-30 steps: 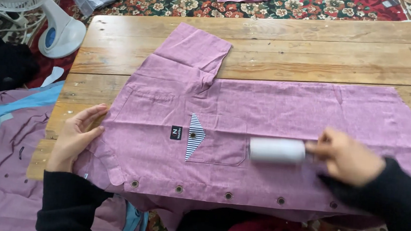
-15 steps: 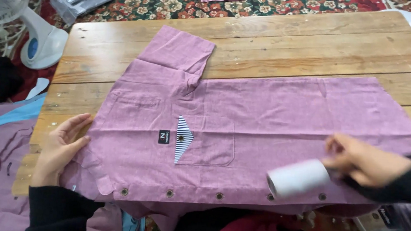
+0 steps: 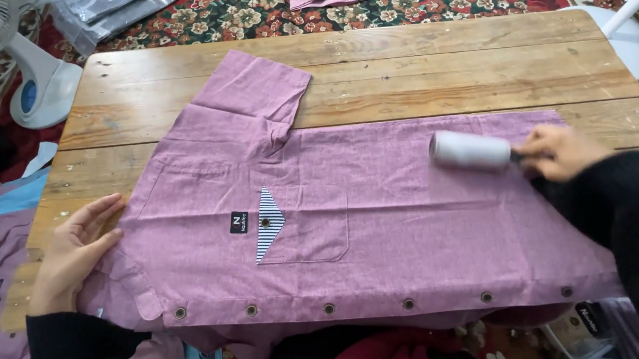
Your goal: A person uses a lint roller to remove lint and debris from a pink shirt laid out on a wooden table.
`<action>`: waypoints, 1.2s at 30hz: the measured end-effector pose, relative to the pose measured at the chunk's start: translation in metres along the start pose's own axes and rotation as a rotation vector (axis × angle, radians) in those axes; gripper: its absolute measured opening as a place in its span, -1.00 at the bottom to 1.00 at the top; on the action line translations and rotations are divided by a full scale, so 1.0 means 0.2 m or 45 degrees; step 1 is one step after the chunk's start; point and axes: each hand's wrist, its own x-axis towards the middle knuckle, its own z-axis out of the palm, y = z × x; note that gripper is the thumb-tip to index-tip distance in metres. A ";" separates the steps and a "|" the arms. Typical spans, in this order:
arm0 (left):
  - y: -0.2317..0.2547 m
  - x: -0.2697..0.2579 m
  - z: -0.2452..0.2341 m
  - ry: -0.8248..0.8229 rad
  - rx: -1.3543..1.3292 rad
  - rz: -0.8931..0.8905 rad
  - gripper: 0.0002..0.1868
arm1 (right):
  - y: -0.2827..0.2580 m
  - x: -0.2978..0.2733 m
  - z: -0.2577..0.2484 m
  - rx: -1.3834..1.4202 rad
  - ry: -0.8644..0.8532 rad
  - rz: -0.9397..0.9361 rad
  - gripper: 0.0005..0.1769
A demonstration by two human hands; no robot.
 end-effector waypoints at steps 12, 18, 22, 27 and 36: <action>0.04 -0.03 0.02 0.011 -0.019 -0.025 -0.28 | 0.51 -0.72 0.15 0.330 -0.495 0.010 -0.58; 0.04 -0.03 0.03 0.037 0.001 -0.049 -0.30 | 1.08 -0.79 0.26 0.202 -0.246 0.141 -0.43; 0.00 -0.01 0.02 0.024 -0.026 -0.034 -0.30 | 0.43 -0.45 -0.08 -0.377 -0.092 0.527 -0.66; -0.01 0.01 -0.01 0.025 -0.068 -0.099 -0.31 | 0.00 -0.47 -0.11 -0.596 0.208 0.756 -0.66; 0.00 -0.06 -0.04 0.017 0.392 -0.277 -0.33 | 0.53 -1.09 0.46 0.309 0.612 0.795 -0.59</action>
